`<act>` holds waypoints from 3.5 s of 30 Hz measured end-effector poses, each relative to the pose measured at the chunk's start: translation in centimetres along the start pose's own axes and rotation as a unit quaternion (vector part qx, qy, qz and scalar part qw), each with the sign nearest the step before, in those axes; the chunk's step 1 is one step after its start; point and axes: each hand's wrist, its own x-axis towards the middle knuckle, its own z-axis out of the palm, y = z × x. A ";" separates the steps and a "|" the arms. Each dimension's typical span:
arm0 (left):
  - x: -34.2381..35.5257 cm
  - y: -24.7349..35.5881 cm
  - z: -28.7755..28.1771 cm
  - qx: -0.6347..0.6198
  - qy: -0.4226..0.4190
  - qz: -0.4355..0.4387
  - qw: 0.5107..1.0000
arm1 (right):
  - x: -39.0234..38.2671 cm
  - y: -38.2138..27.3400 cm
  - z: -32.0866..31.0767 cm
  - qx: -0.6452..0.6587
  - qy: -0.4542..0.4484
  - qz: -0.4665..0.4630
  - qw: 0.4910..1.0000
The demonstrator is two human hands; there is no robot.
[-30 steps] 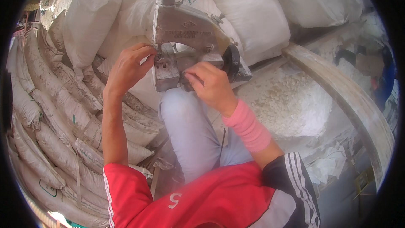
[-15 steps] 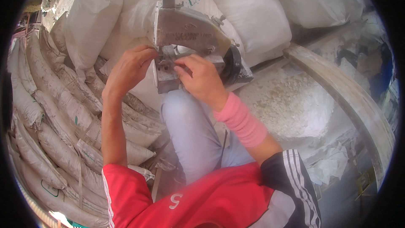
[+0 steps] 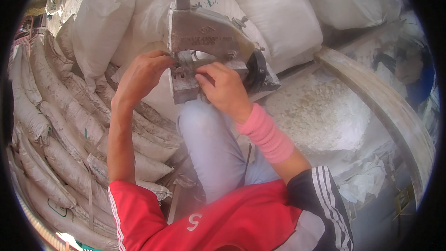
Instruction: The person threads an industrial handheld sewing machine and checks the needle mechanism while sitting among large white sacks.
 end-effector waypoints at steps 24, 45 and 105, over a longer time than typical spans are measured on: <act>-0.3 0.1 0.8 -0.082 0.073 -0.031 0.994 | -0.1 0.1 -0.2 -0.016 0.006 -0.004 1.000; 0.1 -0.2 0.4 -0.155 0.041 -0.065 0.985 | -0.1 -0.5 -0.3 -0.005 0.005 0.011 1.000; -2.2 3.3 2.5 -0.031 0.109 -0.124 0.986 | -0.4 1.0 0.0 0.108 0.025 -0.009 0.994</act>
